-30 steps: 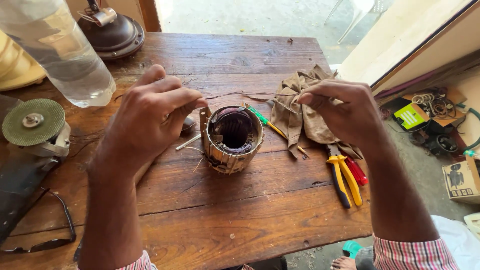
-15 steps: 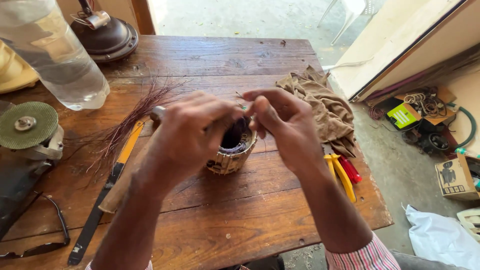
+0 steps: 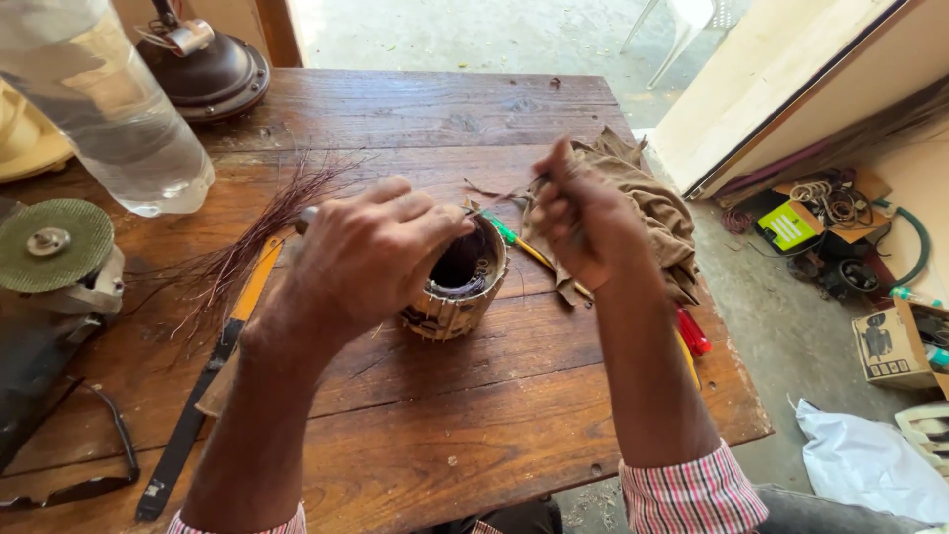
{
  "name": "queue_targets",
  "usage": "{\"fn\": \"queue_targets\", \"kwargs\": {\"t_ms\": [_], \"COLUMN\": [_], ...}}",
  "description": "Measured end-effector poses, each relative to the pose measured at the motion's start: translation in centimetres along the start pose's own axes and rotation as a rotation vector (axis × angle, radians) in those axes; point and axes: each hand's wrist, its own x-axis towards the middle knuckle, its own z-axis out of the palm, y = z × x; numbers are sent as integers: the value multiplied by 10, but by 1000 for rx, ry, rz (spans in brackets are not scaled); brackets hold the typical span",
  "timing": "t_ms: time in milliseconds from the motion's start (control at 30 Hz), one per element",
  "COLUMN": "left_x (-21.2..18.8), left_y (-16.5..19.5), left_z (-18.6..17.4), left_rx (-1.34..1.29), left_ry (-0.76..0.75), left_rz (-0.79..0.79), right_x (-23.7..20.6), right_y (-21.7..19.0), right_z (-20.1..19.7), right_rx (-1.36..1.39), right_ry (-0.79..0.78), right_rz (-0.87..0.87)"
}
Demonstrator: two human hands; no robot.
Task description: The person pulls burnt copper wire windings out of an electric motor stator by hand, gripping and drawing out strands one at a time over a wooden workbench. A hammer, screwdriver and pliers lie on the bench, and the person occasionally reaches toward them while continuing to strip wire from the motor core.
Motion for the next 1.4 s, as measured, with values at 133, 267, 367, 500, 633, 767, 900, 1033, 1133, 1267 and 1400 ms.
{"fn": "queue_targets", "kwargs": {"t_ms": [133, 267, 367, 500, 633, 767, 900, 1033, 1133, 1267, 1400], "left_x": [-5, -21, -43, -70, -81, -84, -77, -57, -38, -15, -1], "left_y": [-5, -21, -44, -70, -88, -101, -106, -85, -55, -17, 2], "left_z": [-13, -39, -64, -81, -73, -53, -44, -52, -55, -33, 1], "left_rx": [12, 106, 147, 139, 113, -57, 3, 43, -53, -294, -290], "left_ry": [9, -6, 41, -163, -510, -656, -712, -577, -535, -640, -549], "left_rz": [-72, -312, -577, -981, -1349, -1478, -1448, -1300, -1076, -745, -391], "right_x": [9, 12, 14, 22, 31, 38, 43, 45, 42, 37, 32], "right_y": [-6, 1, 11, 25, 43, 56, 58, 61, 68, 79, 89], "right_z": [-4, -12, -27, -48, -63, -72, -75, -71, -65, -54, -43], "right_rx": [213, 22, -81, -100, -32, -15, -1, -18, -136, -513, -657], "right_ry": [-20, 91, -155, -160, -215, -250, -224, -202, -148, -25, 23], "right_rz": [-101, -96, -276, -312, -315, -304, -281, -299, -372, -575, -754]}}
